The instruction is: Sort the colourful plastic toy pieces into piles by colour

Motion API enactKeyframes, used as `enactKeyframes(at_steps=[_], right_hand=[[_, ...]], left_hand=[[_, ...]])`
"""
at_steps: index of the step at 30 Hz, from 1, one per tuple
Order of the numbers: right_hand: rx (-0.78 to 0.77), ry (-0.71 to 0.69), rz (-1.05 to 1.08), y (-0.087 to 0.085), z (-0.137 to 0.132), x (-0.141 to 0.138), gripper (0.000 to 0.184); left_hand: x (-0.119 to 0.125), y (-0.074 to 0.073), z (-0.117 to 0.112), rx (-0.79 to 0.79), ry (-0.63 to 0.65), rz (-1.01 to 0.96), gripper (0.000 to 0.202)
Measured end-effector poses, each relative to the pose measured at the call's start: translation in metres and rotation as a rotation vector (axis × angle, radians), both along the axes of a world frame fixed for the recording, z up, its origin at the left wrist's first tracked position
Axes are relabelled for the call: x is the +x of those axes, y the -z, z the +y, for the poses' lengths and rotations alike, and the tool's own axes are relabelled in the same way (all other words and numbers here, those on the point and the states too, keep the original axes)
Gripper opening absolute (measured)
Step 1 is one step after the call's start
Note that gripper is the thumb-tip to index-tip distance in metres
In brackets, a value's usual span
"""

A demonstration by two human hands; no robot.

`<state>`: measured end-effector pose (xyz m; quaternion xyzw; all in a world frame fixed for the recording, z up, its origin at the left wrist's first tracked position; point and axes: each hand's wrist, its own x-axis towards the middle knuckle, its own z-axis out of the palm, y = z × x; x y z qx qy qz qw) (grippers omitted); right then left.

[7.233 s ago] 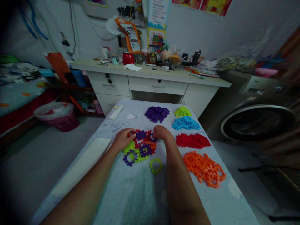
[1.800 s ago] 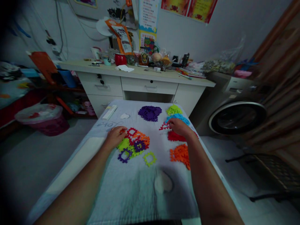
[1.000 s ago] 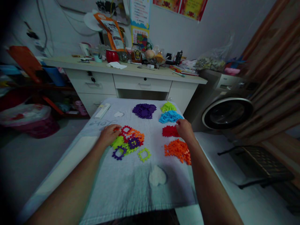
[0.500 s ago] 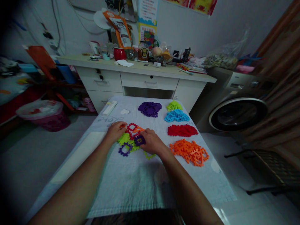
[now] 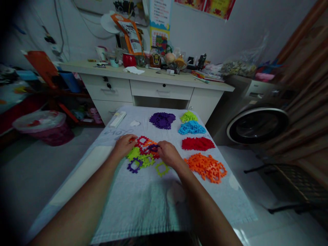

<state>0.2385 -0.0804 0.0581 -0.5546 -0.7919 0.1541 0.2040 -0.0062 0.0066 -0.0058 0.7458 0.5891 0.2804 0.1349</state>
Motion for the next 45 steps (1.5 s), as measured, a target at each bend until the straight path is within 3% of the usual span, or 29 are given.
enactKeyframes(at_steps=[4, 10, 13, 21, 27, 30, 33, 36, 39, 42, 45], right_hand=[[0.106, 0.134, 0.138, -0.003, 0.035, 0.018, 0.018], [-0.179, 0.538, 0.795, 0.007, 0.100, 0.013, 0.017], [-0.189, 0.679, 0.992, 0.012, 0.125, 0.001, 0.008], [-0.180, 0.772, 1.156, 0.016, 0.169, -0.008, 0.025], [-0.171, 0.749, 1.251, 0.013, 0.160, -0.009, 0.022], [-0.134, 0.694, 1.172, 0.015, 0.142, -0.005, 0.018], [-0.126, 0.569, 0.921, 0.015, 0.115, 0.003, 0.019], [-0.206, 0.291, 0.568, 0.009, 0.082, 0.011, 0.020], [-0.207, 0.030, 0.189, 0.001, 0.050, 0.015, 0.035], [-0.161, -0.056, -0.068, 0.000, 0.029, 0.014, 0.049], [-0.155, -0.067, -0.170, 0.005, 0.021, 0.010, 0.047]], left_hand=[[0.001, -0.001, -0.001, -0.001, -0.006, -0.014, 0.027], [0.001, -0.004, -0.002, -0.003, -0.016, 0.001, 0.027], [0.001, -0.002, -0.001, 0.004, -0.011, 0.002, 0.027], [0.000, 0.001, 0.001, 0.006, 0.000, 0.004, 0.026], [0.001, 0.000, 0.001, 0.000, -0.020, 0.003, 0.025], [0.001, -0.001, 0.000, -0.005, -0.015, -0.002, 0.024], [0.001, -0.003, -0.001, -0.007, -0.011, -0.002, 0.024], [0.002, -0.005, -0.002, -0.010, -0.013, 0.010, 0.025], [0.003, -0.006, -0.002, -0.014, -0.023, 0.020, 0.026], [0.003, -0.004, -0.002, -0.009, -0.024, 0.023, 0.026], [0.002, -0.002, 0.000, -0.006, -0.014, 0.019, 0.026]])
